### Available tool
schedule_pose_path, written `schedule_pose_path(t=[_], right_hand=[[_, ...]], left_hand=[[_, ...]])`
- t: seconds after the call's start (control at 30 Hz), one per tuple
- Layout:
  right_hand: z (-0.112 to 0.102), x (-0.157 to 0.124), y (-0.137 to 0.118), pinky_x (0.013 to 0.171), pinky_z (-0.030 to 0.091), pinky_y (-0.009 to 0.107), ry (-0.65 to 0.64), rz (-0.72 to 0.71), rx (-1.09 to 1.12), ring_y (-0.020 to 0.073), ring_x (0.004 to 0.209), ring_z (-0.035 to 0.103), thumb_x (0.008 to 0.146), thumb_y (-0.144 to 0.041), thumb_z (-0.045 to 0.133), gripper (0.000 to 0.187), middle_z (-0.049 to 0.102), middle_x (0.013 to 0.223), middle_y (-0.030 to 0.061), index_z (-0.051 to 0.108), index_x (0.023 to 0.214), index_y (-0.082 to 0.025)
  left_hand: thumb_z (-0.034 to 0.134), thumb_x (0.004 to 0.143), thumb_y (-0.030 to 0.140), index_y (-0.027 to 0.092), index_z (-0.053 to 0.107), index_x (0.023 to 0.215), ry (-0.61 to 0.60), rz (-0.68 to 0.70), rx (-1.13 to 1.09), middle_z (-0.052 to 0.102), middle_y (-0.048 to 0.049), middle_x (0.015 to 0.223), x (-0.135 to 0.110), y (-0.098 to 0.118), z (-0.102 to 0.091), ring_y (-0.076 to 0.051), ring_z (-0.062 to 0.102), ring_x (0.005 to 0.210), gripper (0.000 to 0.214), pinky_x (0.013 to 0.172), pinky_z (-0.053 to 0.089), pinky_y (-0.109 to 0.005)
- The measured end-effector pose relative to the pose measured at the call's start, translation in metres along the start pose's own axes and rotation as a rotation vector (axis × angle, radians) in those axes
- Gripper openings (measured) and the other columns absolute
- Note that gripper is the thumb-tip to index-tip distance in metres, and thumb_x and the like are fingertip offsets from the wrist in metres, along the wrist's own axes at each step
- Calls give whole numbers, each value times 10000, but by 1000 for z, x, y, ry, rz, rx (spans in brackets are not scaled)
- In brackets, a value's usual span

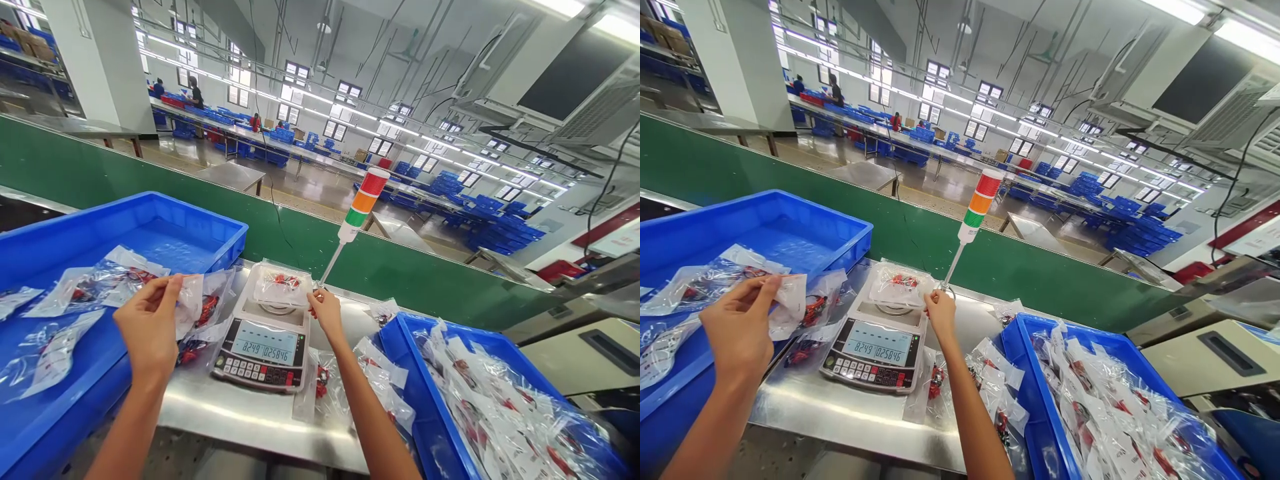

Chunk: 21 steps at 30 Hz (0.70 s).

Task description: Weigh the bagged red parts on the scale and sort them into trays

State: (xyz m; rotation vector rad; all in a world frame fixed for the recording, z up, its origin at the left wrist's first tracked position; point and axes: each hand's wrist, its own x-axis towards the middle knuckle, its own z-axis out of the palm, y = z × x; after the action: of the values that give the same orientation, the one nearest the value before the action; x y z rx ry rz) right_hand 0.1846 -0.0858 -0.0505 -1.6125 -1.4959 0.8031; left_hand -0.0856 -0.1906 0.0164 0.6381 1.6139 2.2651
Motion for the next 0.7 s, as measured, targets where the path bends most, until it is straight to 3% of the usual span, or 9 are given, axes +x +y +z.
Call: schedule_pose_path(t=[0.23, 0.43, 0.7], right_hand=[[6, -2, -2, 483, 471, 271, 67, -1, 37, 179, 441, 606, 827, -351, 590, 268, 633, 494, -10, 519, 596, -237], [1, -6, -1, 436, 458, 259, 20, -6, 53, 167, 415, 581, 839, -487, 600, 356, 627, 476, 11, 533, 605, -228], [-1, -6, -7, 478, 419, 230, -70, -1, -14, 117, 415, 532, 886, -338, 616, 339, 569, 469, -53, 504, 590, -216]], left_hand=[[790, 593, 416, 165, 734, 709, -21, -3, 24, 689, 2, 676, -4, -3, 1, -130, 586, 634, 283, 606, 448, -241], [786, 609, 409, 169, 740, 724, -25, -1, 33, 705, -2, 695, -3, -6, -2, -141, 601, 661, 270, 631, 457, -247], [779, 647, 404, 171, 744, 745, -85, 6, 69, 704, -5, 706, -9, -7, -3, -155, 611, 668, 255, 624, 463, -258]])
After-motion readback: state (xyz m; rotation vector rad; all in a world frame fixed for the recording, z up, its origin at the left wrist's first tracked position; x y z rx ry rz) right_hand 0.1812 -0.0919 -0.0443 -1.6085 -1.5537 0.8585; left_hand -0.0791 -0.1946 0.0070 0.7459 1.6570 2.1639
